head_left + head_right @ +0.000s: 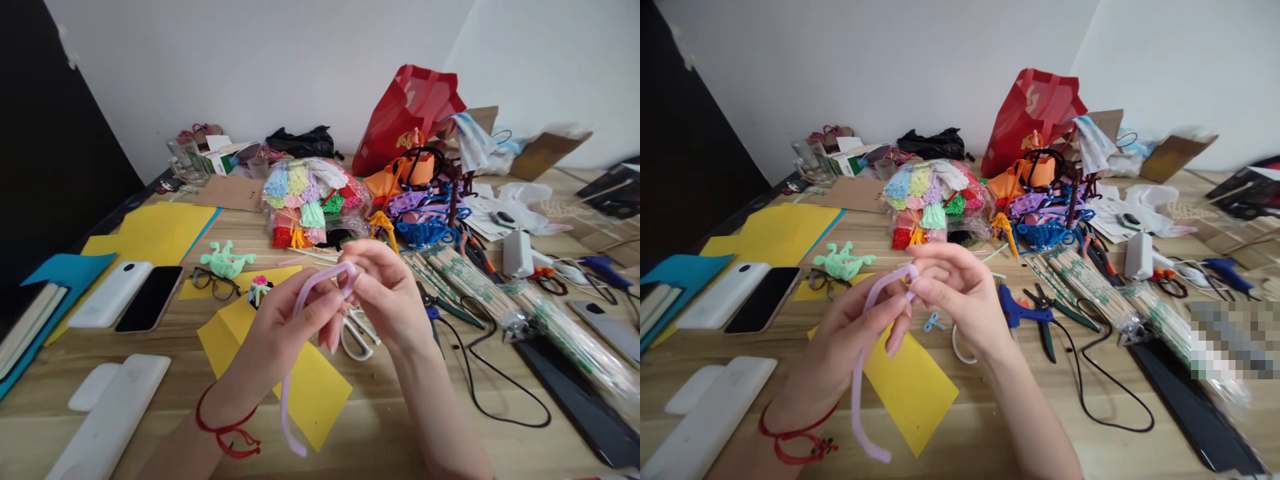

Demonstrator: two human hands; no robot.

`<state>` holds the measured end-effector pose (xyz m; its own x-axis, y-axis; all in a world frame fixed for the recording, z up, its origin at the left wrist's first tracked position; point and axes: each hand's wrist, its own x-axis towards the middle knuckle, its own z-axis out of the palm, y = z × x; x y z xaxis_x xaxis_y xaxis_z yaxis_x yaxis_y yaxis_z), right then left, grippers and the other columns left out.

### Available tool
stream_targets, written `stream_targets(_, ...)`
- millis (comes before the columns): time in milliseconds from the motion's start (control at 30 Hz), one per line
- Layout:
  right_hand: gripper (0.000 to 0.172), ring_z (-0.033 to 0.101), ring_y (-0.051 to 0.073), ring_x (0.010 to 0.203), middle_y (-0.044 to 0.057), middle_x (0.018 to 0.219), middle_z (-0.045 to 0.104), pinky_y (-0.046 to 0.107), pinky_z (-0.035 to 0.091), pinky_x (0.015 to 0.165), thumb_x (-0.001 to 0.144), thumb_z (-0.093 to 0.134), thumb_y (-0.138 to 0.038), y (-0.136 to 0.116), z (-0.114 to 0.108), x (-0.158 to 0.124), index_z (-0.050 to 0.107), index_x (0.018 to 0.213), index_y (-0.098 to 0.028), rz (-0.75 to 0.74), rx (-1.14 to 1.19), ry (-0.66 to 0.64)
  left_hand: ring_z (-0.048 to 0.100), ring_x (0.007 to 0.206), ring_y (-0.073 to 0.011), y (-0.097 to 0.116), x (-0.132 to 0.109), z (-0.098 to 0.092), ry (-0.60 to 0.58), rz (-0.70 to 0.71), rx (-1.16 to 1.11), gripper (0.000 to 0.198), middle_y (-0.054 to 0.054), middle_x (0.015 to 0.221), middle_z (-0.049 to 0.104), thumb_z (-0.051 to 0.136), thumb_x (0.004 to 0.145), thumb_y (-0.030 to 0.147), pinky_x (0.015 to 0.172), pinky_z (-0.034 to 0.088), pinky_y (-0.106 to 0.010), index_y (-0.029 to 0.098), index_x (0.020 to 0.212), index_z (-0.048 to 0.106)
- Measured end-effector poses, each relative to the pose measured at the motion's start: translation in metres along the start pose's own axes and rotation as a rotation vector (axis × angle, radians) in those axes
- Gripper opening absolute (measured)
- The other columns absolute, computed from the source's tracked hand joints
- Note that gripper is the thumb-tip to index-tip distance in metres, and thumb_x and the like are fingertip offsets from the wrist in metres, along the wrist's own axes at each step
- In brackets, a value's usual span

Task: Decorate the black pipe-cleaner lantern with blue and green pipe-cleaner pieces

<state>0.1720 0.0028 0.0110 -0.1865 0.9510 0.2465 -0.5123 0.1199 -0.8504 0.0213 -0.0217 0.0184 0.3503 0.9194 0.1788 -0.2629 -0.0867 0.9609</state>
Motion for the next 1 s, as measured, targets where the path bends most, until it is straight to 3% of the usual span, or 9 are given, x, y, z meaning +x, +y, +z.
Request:
stream_targets(100, 0.018, 0.069, 0.012, 0.065, 0.000, 0.079, 0.076, 0.024, 0.060, 0.060, 0.071, 0.088, -0.028, -0.002, -0.003, 0.001, 0.080, 0.087, -0.027, -0.014, -0.011, -0.023, 0.047, 0.046, -0.0086, 0.001, 0.001, 0.000, -0.009, -0.026, 0.010, 0.021, 0.005, 0.055, 0.054, 0.063, 0.094, 0.036, 0.050, 0.044, -0.023, 0.020, 0.080, 0.061)
stream_targets(200, 0.017, 0.068, 0.012, 0.058, 0.000, 0.072, 0.075, 0.024, 0.061, 0.057, 0.070, 0.089, -0.024, -0.004, -0.007, 0.002, 0.081, 0.084, -0.026, 0.026, 0.005, -0.064, 0.048, 0.045, -0.0088, 0.002, 0.000, -0.003, -0.041, -0.034, 0.050, 0.025, 0.005, 0.053, 0.053, 0.061, 0.094, 0.035, 0.050, 0.043, -0.023, 0.020, 0.074, 0.056)
stream_targets(367, 0.016, 0.067, 0.011, 0.051, 0.000, 0.068, 0.075, 0.022, 0.060, 0.050, 0.066, 0.092, -0.025, -0.003, -0.010, 0.004, 0.081, 0.077, -0.023, 0.033, 0.019, -0.064, 0.049, 0.047, -0.0103, 0.003, -0.001, -0.007, -0.047, -0.017, 0.131, 0.023, 0.004, 0.052, 0.054, 0.059, 0.096, 0.039, 0.051, 0.045, -0.025, 0.020, 0.082, 0.062)
stream_targets(533, 0.017, 0.066, 0.010, 0.048, 0.000, 0.067, 0.075, 0.019, 0.058, 0.046, 0.063, 0.093, -0.025, -0.001, -0.007, 0.005, 0.080, 0.074, -0.024, 0.073, 0.029, -0.029, 0.052, 0.054, -0.0104, 0.004, -0.004, -0.005, 0.063, 0.087, 0.222, 0.019, 0.002, 0.064, 0.061, 0.059, 0.097, 0.038, 0.051, 0.044, -0.023, 0.022, 0.089, 0.064)
stream_targets(633, 0.017, 0.068, 0.008, 0.053, 0.000, 0.073, 0.078, 0.015, 0.056, 0.047, 0.062, 0.093, -0.020, 0.001, -0.005, 0.005, 0.080, 0.072, -0.023, 0.094, 0.035, 0.000, 0.046, 0.052, -0.0085, 0.007, -0.005, -0.006, 0.118, 0.126, 0.374, 0.013, 0.005, 0.064, 0.055, 0.058, 0.098, 0.034, 0.048, 0.037, -0.021, 0.023, 0.091, 0.063)
stream_targets(767, 0.015, 0.069, 0.005, 0.056, -0.002, 0.077, 0.079, 0.009, 0.053, 0.049, 0.067, 0.089, -0.013, 0.003, -0.005, 0.006, 0.080, 0.074, -0.023, 0.143, 0.085, -0.066, 0.043, 0.052, -0.0092, 0.011, -0.006, -0.011, 0.099, 0.212, 0.674, 0.020, 0.006, 0.062, 0.048, 0.048, 0.103, 0.031, 0.048, 0.035, -0.022, 0.023, 0.091, 0.061)
stream_targets(1000, 0.019, 0.070, 0.008, 0.049, -0.003, 0.064, 0.074, 0.008, 0.048, 0.038, 0.073, 0.087, -0.024, 0.002, -0.011, 0.008, 0.073, 0.085, -0.018, 0.400, 0.176, -0.209, 0.056, 0.055, -0.0108, 0.012, -0.005, -0.026, 0.007, 0.435, 1.109, 0.024, 0.003, 0.067, 0.062, 0.045, 0.102, 0.023, 0.054, 0.039, -0.023, 0.020, 0.082, 0.056)
